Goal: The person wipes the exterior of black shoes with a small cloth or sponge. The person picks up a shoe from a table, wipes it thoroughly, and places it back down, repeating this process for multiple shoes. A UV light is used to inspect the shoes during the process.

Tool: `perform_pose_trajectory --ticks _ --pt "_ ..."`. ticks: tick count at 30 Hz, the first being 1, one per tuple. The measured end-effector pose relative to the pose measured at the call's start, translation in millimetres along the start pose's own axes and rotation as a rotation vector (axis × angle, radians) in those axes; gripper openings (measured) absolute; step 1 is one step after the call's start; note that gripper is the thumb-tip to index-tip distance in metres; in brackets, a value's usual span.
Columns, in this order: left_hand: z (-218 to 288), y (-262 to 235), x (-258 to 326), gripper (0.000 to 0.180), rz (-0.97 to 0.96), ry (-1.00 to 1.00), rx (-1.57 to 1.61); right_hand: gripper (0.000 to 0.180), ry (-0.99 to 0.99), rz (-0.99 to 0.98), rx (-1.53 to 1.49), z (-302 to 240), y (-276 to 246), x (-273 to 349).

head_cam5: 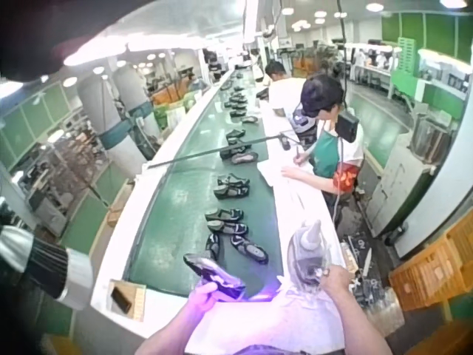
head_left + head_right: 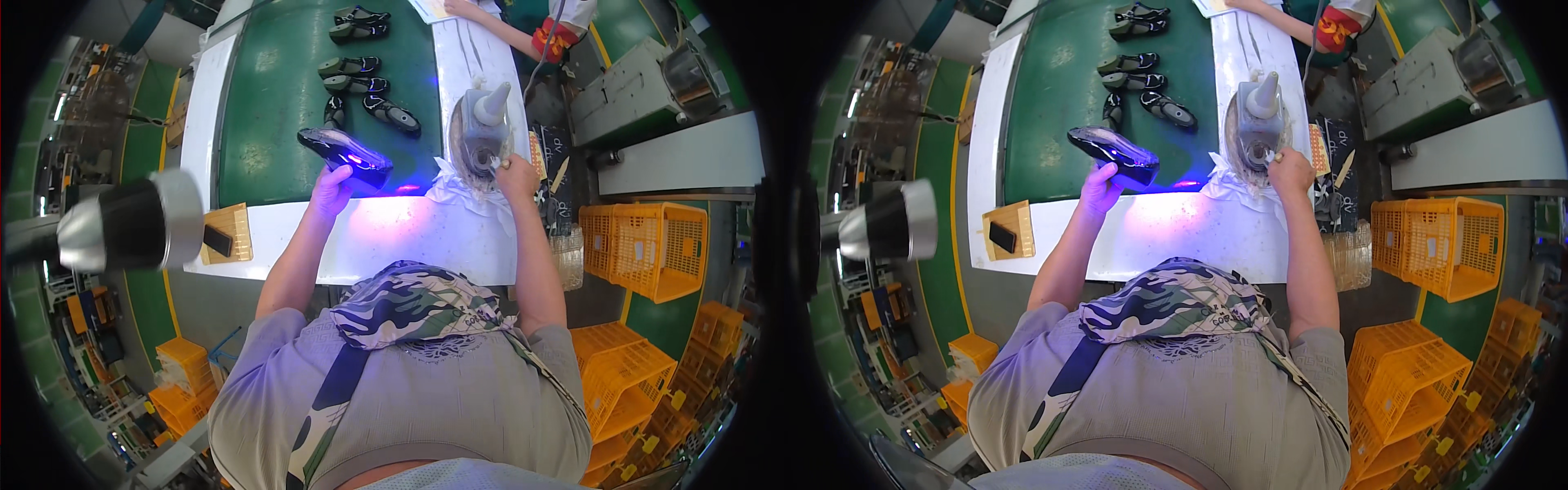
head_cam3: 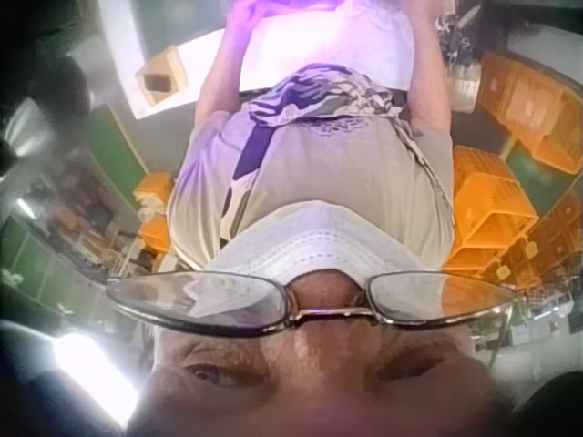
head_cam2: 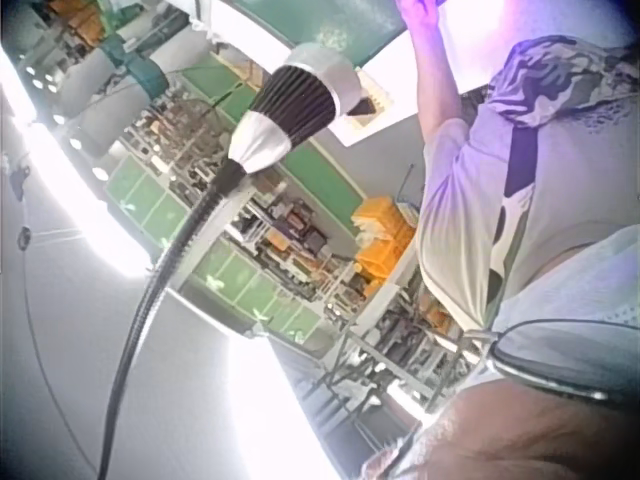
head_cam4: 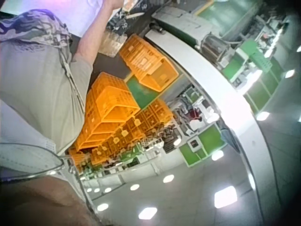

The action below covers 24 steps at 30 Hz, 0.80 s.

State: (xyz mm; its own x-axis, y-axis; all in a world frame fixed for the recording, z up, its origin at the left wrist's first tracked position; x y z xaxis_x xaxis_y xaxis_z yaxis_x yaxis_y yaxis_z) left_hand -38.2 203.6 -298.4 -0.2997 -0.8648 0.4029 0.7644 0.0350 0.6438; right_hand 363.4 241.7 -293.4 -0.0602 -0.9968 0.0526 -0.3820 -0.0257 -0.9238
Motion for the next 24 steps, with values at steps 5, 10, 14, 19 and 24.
perform_pose_trajectory --ticks 5,10,14,19,24 --pt "36.2 45.5 50.9 0.054 0.113 0.303 -0.513 0.016 -0.040 0.055 -0.650 -10.8 4.8 -0.4" --pt "26.5 99.1 96.3 0.080 0.234 0.587 -1.449 0.016 -0.111 -0.156 -1.430 -122.7 -6.4 20.3" --pt "54.2 165.1 159.4 0.051 0.290 1.092 -1.401 0.021 -0.321 -0.256 -1.556 -194.3 -24.7 43.7" --pt "47.5 170.7 180.8 0.048 0.302 1.077 -1.463 0.019 -0.410 -0.231 -1.568 -231.7 -45.8 66.5" --pt "41.0 176.5 195.6 0.048 0.408 1.021 -1.526 0.019 -0.430 -0.367 -1.661 -248.6 -39.0 87.5"
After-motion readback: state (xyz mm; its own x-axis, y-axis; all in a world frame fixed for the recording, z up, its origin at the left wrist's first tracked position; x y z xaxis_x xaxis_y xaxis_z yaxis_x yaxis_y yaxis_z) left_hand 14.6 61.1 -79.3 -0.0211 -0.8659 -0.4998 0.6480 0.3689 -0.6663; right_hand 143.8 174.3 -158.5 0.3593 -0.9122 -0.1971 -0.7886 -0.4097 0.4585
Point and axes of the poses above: each hand's wrist, its own x-axis away from the middle knuckle, its own y-axis out of the palm, z = x × y, the point moved 10 cm from there along -x, towards the middle knuckle, and after that the axes turned 14 degrees about -y, right-handed, at the moved point
